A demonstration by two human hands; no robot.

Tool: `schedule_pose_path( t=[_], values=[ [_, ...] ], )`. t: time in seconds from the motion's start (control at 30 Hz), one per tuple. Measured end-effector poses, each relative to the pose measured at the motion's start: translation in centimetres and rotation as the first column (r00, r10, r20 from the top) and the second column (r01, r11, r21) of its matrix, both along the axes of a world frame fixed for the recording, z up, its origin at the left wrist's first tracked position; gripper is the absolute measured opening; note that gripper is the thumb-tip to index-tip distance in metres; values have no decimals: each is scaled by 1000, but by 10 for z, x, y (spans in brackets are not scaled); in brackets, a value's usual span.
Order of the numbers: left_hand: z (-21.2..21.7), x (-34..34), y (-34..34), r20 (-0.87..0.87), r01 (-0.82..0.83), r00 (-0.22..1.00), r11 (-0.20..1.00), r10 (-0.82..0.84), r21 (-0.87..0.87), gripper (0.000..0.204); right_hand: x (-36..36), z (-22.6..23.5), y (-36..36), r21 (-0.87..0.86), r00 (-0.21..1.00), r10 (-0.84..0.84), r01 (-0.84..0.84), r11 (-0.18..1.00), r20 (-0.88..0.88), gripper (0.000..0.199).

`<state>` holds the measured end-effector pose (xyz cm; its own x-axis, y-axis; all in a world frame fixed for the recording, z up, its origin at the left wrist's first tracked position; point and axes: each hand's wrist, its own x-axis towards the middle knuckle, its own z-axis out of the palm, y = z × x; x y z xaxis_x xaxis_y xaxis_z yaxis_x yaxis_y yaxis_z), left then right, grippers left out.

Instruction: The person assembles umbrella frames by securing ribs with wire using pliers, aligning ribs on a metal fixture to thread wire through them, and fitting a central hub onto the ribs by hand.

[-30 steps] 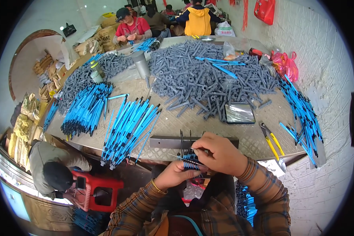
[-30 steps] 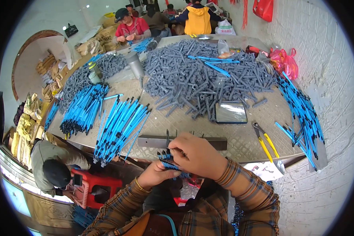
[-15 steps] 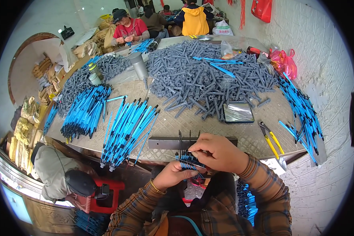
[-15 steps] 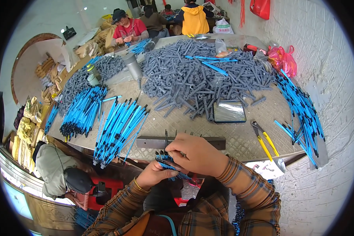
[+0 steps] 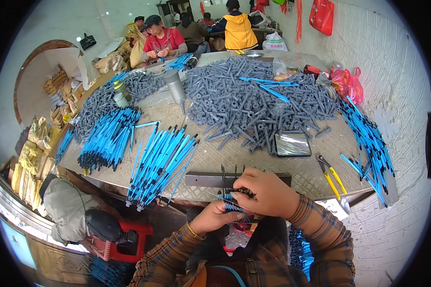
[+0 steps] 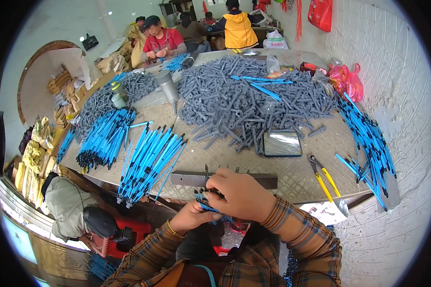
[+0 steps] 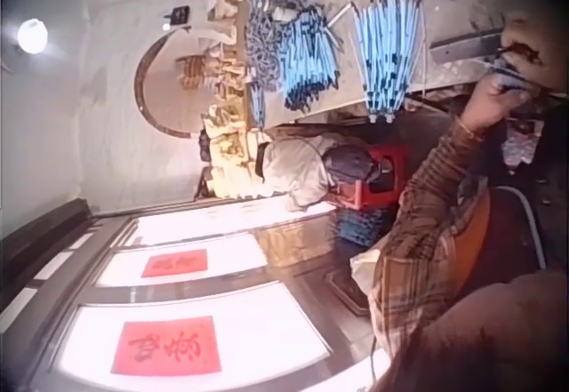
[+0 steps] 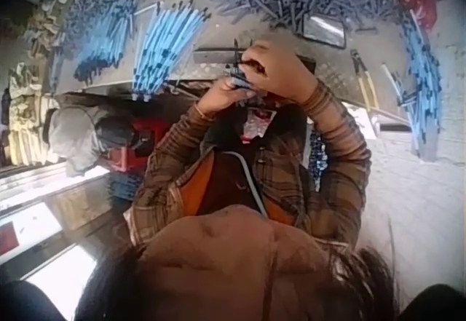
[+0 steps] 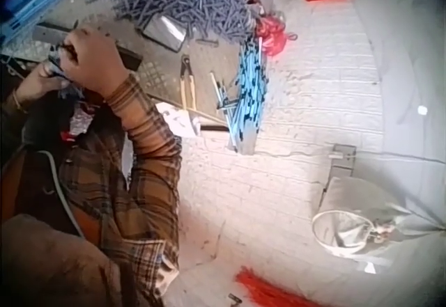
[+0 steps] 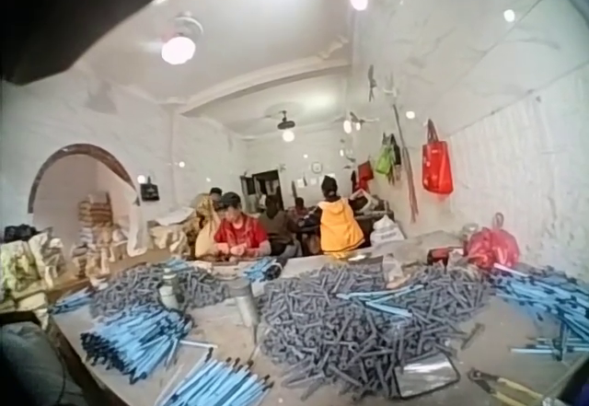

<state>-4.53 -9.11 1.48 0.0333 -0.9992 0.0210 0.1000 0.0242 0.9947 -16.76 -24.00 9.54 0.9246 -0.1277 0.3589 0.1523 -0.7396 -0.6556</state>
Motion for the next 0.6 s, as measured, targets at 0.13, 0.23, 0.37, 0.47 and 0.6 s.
schedule_pose_path(
  t=[0.13,0.23,0.37,0.47,0.6],
  values=[
    [-1,-2,-1,-15,14,1000,1000,-14,1,22,1,-2,1,-55,998,-43,45,997,37,14],
    [-1,-4,0,-14,3,1000,1000,-3,-12,23,3,-8,-1,-31,996,-28,30,999,89,15],
    [0,-4,-3,-22,23,999,999,-24,-38,23,6,-9,-6,33,992,-19,15,999,124,15],
    [-2,-2,-5,-67,11,998,998,-15,-57,22,5,-12,-9,70,991,-21,12,997,129,15],
    [-4,-3,-6,-60,22,998,998,-26,-57,23,4,-15,-10,91,989,-20,7,996,144,15]
  ],
)
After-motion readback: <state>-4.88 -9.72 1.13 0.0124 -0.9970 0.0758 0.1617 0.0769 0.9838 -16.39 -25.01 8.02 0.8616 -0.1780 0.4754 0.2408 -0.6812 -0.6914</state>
